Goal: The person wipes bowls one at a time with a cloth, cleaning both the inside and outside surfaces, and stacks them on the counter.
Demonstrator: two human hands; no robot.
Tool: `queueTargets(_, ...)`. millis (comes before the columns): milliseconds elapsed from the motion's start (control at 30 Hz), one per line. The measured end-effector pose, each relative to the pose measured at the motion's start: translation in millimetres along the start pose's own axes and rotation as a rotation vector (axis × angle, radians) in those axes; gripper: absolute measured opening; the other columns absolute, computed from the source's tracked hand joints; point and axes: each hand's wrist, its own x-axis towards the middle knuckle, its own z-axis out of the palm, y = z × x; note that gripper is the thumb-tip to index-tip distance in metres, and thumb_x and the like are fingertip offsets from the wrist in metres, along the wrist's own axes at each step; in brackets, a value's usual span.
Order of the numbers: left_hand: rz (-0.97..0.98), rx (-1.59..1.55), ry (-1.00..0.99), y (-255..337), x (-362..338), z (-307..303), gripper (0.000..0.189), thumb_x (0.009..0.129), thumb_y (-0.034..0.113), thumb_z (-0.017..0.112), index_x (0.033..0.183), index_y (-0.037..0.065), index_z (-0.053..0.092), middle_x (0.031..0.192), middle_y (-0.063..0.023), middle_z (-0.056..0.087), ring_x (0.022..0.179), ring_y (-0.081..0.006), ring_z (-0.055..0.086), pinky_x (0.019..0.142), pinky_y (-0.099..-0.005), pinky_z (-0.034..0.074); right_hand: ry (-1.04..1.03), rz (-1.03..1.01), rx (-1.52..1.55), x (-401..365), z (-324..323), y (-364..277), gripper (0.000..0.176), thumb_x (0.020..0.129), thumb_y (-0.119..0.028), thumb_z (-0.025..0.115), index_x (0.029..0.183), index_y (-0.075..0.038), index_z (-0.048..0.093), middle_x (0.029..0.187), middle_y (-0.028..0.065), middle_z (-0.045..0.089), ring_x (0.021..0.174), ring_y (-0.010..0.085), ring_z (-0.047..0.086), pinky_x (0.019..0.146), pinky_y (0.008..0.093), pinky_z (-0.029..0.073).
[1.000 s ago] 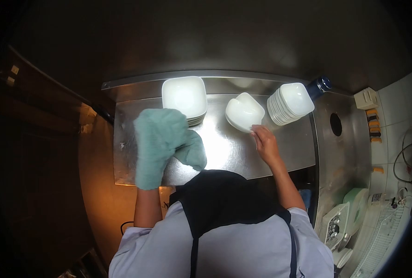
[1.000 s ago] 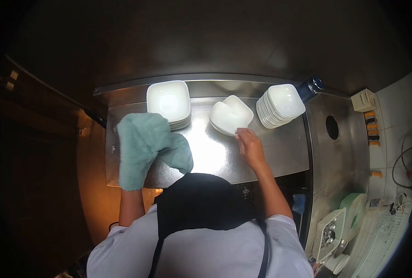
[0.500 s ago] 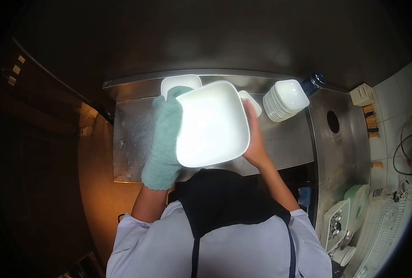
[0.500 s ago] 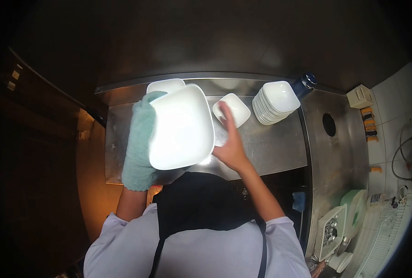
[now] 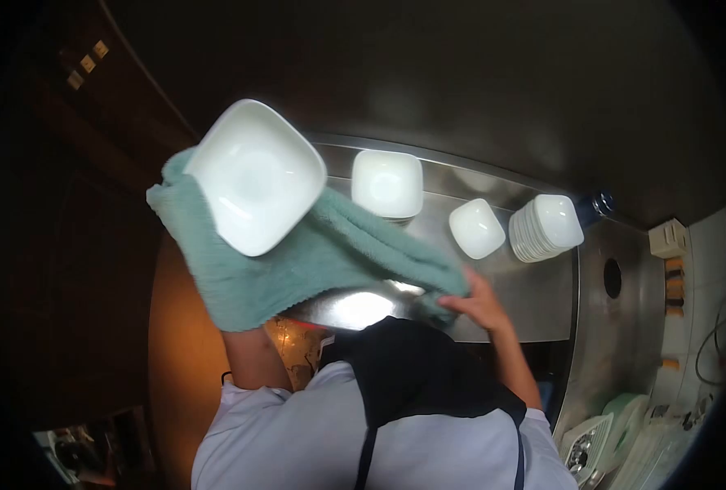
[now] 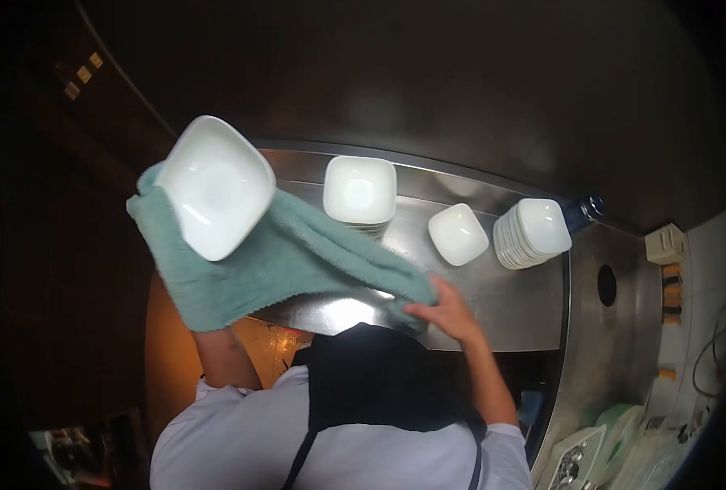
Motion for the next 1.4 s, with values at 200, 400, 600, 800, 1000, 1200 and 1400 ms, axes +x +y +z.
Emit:
queueTargets(200, -0.089, -0.022, -0.097, -51, -15, 44, 0.044, 0.113, 0.039, 0.049, 0.145, 0.009, 0.050, 0.130, -0.0062, 0.060, 0.117, -0.0163, 0.062, 0.097, -0.0318, 0.055, -0.039, -0.652, 0.318, 36, 13, -163, 0.070, 0.097, -0.040, 0.071, 0.146, 0.006, 0.054, 0.138, 0.0156, 0.066, 0.125, 0.0251, 0.064, 0.109, 0.0390, 0.047)
queueTargets(400, -0.100, -0.023, -0.132, -66, -15, 56, 0.044, 0.112, 0.038, 0.049, 0.145, 0.009, 0.050, 0.130, -0.0064, 0.060, 0.116, -0.0166, 0.062, 0.097, -0.0321, 0.055, 0.089, -0.670, -0.616, 96, 109, -136, 0.046, 0.094, -0.021, 0.067, 0.134, 0.000, 0.060, 0.113, 0.0247, 0.071, 0.103, 0.0433, 0.070, 0.091, 0.0511, 0.055)
queueTargets(600, -0.110, 0.005, -0.125, -65, -17, 42, 0.043, 0.112, 0.036, 0.050, 0.145, 0.008, 0.050, 0.130, -0.0066, 0.060, 0.116, -0.0168, 0.062, 0.097, -0.0324, 0.055, 0.230, -0.517, -0.943, 94, 62, -145, 0.041, 0.082, -0.013, 0.072, 0.121, -0.003, 0.065, 0.090, 0.0207, 0.074, 0.080, 0.0390, 0.073, 0.071, 0.0494, 0.058)
queueTargets(800, -0.081, -0.007, -0.147, -75, 1, 59, 0.043, 0.112, 0.035, 0.051, 0.145, 0.008, 0.050, 0.130, -0.0068, 0.060, 0.116, -0.0171, 0.062, 0.097, -0.0327, 0.055, -0.016, -0.576, -0.605, 105, 90, -135, 0.037, 0.088, -0.016, 0.069, 0.120, -0.002, 0.060, 0.081, 0.0265, 0.069, 0.079, 0.0448, 0.070, 0.072, 0.0540, 0.052)
queueTargets(1000, -0.111, 0.012, -0.103, -70, -5, 44, 0.043, 0.111, 0.034, 0.052, 0.145, 0.007, 0.050, 0.130, -0.0070, 0.061, 0.116, -0.0173, 0.063, 0.096, -0.0331, 0.055, -0.097, -0.387, -1.154, 80, 44, -156, 0.026, 0.084, -0.019, 0.071, 0.104, -0.002, 0.068, 0.078, 0.0241, 0.070, 0.077, 0.0411, 0.071, 0.071, 0.0510, 0.055)
queueTargets(1200, -0.119, 0.008, -0.120, -83, -6, 59, 0.042, 0.111, 0.033, 0.053, 0.144, 0.007, 0.051, 0.130, -0.0072, 0.061, 0.116, -0.0175, 0.063, 0.096, -0.0334, 0.055, 0.370, -0.659, -0.811, 94, 84, -146, 0.041, 0.081, -0.012, 0.074, 0.115, -0.001, 0.056, 0.080, 0.0223, 0.070, 0.074, 0.0403, 0.071, 0.065, 0.0516, 0.054)
queueTargets(1400, -0.134, 0.033, -0.075, -74, 0, 37, 0.042, 0.111, 0.032, 0.053, 0.144, 0.006, 0.051, 0.130, -0.0074, 0.061, 0.115, -0.0178, 0.063, 0.096, -0.0337, 0.055, 0.016, -0.537, -1.053, 63, 67, -132, 0.033, 0.076, -0.019, 0.083, 0.099, -0.006, 0.063, 0.082, 0.0165, 0.071, 0.075, 0.0362, 0.072, 0.067, 0.0476, 0.056)
